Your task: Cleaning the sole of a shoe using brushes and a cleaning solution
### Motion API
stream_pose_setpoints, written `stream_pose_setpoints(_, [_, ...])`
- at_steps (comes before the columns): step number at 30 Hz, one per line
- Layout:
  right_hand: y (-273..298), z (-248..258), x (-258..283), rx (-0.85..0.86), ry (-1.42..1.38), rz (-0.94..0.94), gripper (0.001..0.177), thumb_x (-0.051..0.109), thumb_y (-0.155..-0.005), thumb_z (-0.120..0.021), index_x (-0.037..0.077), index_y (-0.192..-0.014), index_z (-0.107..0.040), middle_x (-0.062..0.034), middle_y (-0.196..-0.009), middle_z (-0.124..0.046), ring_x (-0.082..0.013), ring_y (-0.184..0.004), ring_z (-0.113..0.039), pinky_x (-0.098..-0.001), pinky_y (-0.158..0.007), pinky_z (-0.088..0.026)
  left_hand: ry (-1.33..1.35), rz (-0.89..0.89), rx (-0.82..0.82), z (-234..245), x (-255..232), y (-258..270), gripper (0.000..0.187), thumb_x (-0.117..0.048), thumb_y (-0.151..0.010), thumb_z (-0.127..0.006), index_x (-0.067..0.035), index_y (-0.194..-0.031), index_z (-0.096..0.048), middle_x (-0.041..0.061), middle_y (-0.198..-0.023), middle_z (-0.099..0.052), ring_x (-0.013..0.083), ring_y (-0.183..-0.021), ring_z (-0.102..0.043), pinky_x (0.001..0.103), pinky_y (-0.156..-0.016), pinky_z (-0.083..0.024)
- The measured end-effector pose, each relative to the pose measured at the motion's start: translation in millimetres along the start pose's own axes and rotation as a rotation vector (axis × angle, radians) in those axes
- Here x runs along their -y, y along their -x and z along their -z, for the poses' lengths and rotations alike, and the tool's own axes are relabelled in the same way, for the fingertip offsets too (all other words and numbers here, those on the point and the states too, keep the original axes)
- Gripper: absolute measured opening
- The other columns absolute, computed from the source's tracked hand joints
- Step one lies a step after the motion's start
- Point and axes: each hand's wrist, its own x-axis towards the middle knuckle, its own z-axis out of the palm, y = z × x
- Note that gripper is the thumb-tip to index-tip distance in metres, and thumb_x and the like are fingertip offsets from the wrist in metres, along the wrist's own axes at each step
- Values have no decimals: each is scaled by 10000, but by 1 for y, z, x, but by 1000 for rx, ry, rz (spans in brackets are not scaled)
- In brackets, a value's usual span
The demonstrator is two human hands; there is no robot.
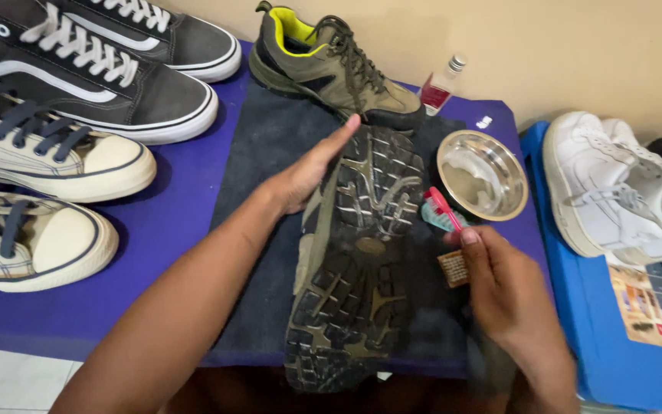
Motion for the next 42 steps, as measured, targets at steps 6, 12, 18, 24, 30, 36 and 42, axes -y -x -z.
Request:
stream_pose_setpoints(6, [58,-42,24,76,-109,-203,499,431,-809,-913,199,-1110,-590,25,-957,-734,-188,-785,-674,-396,-777,-531,-51,69,-7,-11,-8,12,833,-654,-901,-552,-85,-1500,-652,161,-1341,-781,260,-1115,-768,448,-1044,-629])
stream_pose_setpoints(12, [106,-60,64,-79,-164,34,1280,614,-540,-1014,144,-1577,-430,11,-1227,-543,-164,-1039,-647,-312,-951,-576,-536,-32,-217,-37,-24,30,873,-721,-870,-418,-74,-1293,-826,86,-1345,-836,145,-1265,-750,295,-1152,-532])
stream_pose_setpoints(18, [108,-79,31,-168,-261,14,868,343,-607,-1045,191,-1264,-499,16,-1080,-482,-141,-945,-522,-294,-749,-542,-818,-59,-403,-56,-40,46,1168,-865,-691,-189,-97,-1282,-839,47,-1407,-808,144,-1328,-694,326,-1138,-414])
stream_pose_setpoints(24, [112,-82,69,-300,-180,354,937,691,-574,-962,49,-1031,-454,-220,-1387,-484,-339,-1327,-578,-429,-1108,-499,-1050,-126,-474,-54,-21,38,805,-809,-963,-381,-118,-552,-344,100,-644,-483,309,-725,-459,478,-737,-379])
stream_pose_setpoints(30, [108,-79,53,-239,-315,281,805,432,-549,-998,103,-1025,-438,-113,-1324,-532,-235,-1170,-549,-344,-998,-470,-1029,-94,-463,-55,-22,38,746,-849,-910,-273,-175,-595,-334,74,-690,-534,264,-729,-526,449,-726,-382])
stream_pose_setpoints(36, [108,-76,33,141,-1815,342,1025,165,-952,-887,59,-1766,-272,-287,-1597,-576,-420,-1381,-654,-528,-1113,-583,-141,-208,-43,-30,-18,17,899,-804,-761,-522,-100,-1287,-714,69,-776,-747,153,-654,-701,258,-612,-499])
stream_pose_setpoints(42, [36,-103,46,84,-1840,182,581,369,-929,-743,44,-1405,-662,-178,-1270,-781,-339,-1183,-737,-454,-1046,-588,78,48,115,-11,-14,25,1141,-798,-672,-537,-149,-1610,-562,142,-1555,-678,312,-1427,-660,566,-1218,-530])
